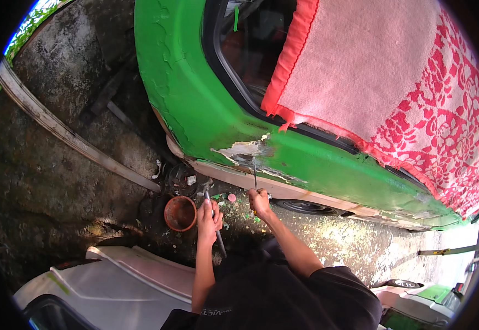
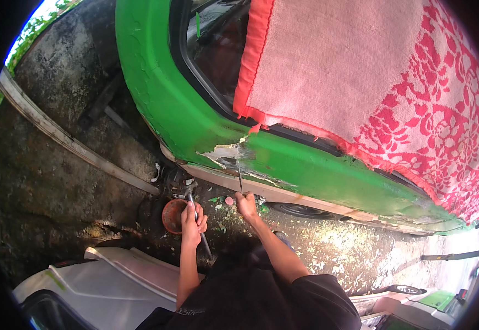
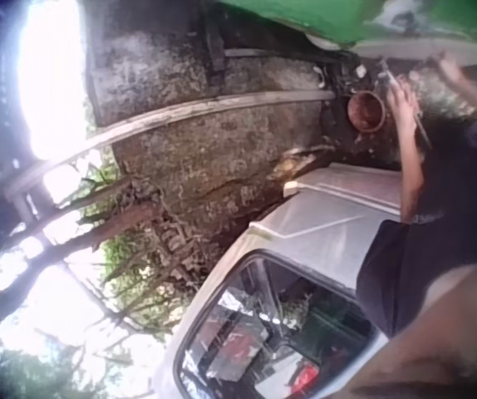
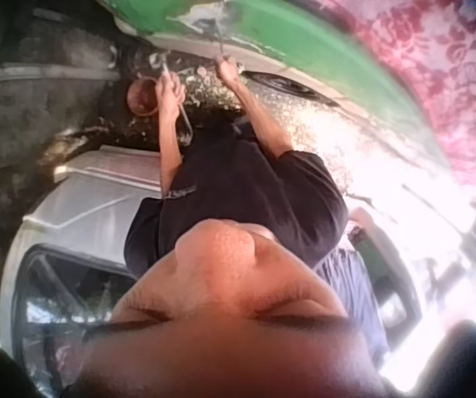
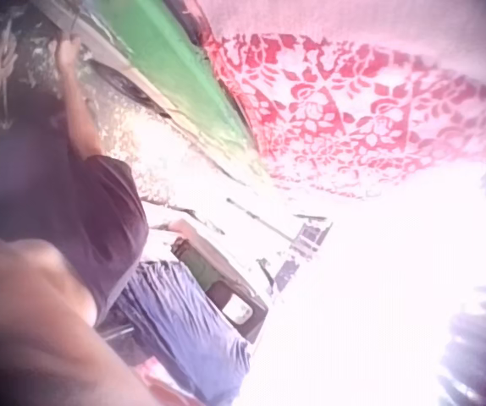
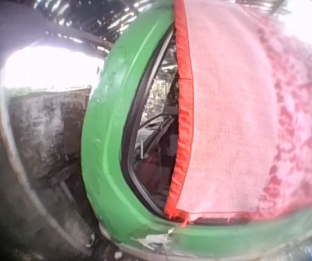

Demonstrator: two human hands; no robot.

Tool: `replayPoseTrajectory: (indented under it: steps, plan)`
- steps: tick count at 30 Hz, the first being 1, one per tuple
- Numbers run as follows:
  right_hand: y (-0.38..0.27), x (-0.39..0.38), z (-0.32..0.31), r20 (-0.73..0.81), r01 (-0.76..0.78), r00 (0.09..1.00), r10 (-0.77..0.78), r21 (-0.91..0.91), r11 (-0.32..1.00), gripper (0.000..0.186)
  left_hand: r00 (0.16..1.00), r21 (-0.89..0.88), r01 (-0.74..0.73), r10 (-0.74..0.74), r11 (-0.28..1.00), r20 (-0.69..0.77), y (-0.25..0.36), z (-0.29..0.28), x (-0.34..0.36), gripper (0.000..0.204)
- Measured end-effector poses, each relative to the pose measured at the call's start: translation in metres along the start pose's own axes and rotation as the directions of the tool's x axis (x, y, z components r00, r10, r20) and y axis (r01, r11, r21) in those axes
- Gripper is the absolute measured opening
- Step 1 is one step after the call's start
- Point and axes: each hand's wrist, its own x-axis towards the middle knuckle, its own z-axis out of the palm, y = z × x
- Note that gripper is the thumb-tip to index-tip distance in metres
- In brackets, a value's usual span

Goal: The person applies a substance from a spray can to a damaged area on a green car door, then uses a screwdriver to scrape and smooth the surface. The person works on the same localized area throughout the clip.

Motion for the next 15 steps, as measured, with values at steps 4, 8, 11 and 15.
replayPoseTrajectory:
  steps: [4,8,11,15]
  plan:
    - [-0.002,-0.004,0.003,-0.035,0.022,0.999,-0.022,0.021,1.0,0.032,1.0,-0.004,-0.007,0.007,1.0,-0.03,-0.005,-0.001,0.001,0.037]
    - [0.0,0.009,-0.005,0.006,0.141,0.99,-0.143,-0.172,0.975,0.035,1.0,-0.008,0.0,0.0,1.0,-0.008,-0.005,-0.001,0.001,0.037]
    - [0.013,0.015,-0.007,-0.023,0.163,0.985,-0.173,-0.225,0.961,0.034,1.0,-0.01,0.024,-0.025,1.0,-0.019,-0.01,0.001,-0.004,0.037]
    - [0.016,0.016,-0.007,-0.067,0.172,0.979,-0.19,-0.219,0.96,0.036,1.0,0.006,0.018,-0.019,1.0,0.004,-0.004,0.004,-0.001,0.037]
